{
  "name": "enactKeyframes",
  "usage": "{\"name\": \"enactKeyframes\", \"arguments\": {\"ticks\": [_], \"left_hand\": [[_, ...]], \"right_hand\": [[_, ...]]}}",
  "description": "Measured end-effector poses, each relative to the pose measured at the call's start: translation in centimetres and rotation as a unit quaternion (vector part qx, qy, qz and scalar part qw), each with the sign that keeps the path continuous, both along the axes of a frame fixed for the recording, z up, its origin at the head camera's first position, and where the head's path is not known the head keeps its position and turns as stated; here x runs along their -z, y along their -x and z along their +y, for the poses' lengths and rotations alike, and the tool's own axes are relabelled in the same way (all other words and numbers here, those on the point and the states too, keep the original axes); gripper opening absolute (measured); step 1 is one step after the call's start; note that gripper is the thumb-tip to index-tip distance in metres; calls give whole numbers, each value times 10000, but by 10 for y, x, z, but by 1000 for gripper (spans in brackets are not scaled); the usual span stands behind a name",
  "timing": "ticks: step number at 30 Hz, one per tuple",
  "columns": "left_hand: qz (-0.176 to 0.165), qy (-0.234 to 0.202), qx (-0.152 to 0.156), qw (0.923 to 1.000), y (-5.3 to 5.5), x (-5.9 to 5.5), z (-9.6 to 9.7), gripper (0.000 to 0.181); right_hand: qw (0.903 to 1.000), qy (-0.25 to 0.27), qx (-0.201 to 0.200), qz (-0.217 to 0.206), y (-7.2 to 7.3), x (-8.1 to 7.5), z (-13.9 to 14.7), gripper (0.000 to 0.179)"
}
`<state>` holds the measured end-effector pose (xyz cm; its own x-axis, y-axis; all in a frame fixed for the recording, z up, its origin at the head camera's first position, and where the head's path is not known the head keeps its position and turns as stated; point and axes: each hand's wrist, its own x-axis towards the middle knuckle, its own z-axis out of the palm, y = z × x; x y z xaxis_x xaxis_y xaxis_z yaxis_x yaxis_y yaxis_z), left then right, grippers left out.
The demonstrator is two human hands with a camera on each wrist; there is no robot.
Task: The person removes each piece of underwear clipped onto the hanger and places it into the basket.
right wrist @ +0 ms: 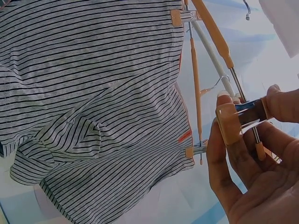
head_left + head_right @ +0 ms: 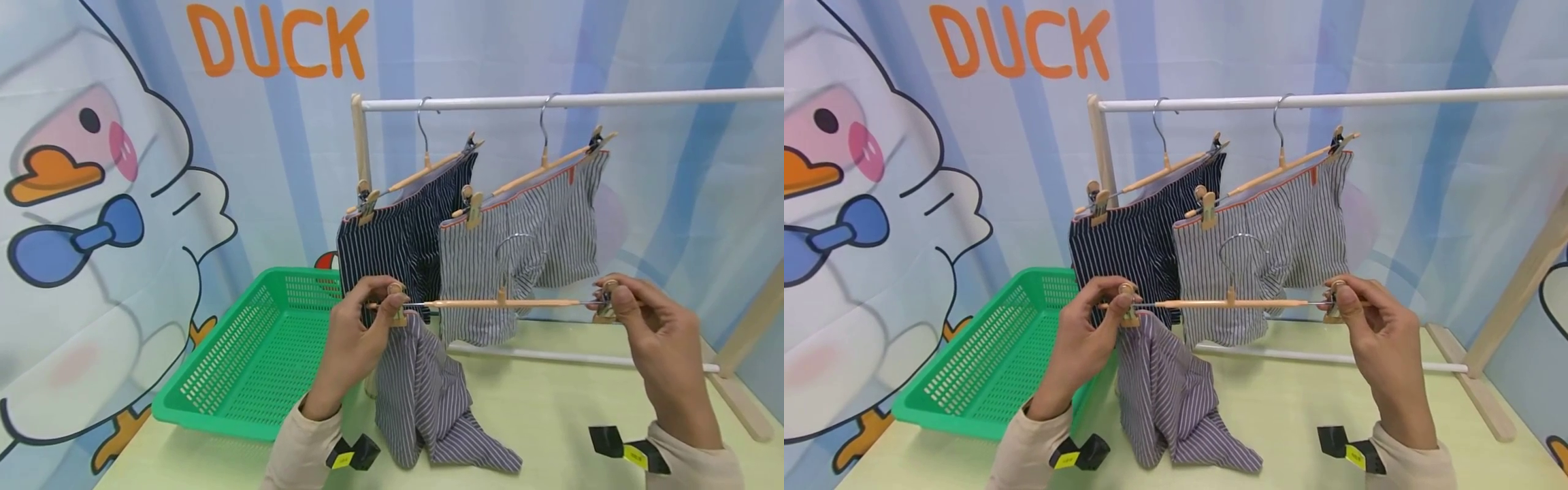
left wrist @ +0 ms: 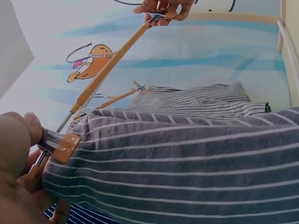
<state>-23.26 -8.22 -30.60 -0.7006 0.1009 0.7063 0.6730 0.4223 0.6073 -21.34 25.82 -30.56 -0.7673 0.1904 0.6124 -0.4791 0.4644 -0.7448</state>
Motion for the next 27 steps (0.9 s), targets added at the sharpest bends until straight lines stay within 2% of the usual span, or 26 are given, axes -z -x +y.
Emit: {"name": "enactKeyframes", "arguments": {"ticks": [11, 21, 27], "left_hand": [[180, -69, -88, 9998, 2, 3, 4, 20], [923, -283, 13, 9953, 2, 8, 9, 13], [902, -398, 44, 9951, 1, 7, 11, 12]], "right_hand": [[10000, -34, -30, 82, 1, -1, 0, 31], [9997, -40, -182, 170, 1, 0, 0, 32], [9994, 48, -242, 254, 0, 0, 0, 31]]}}
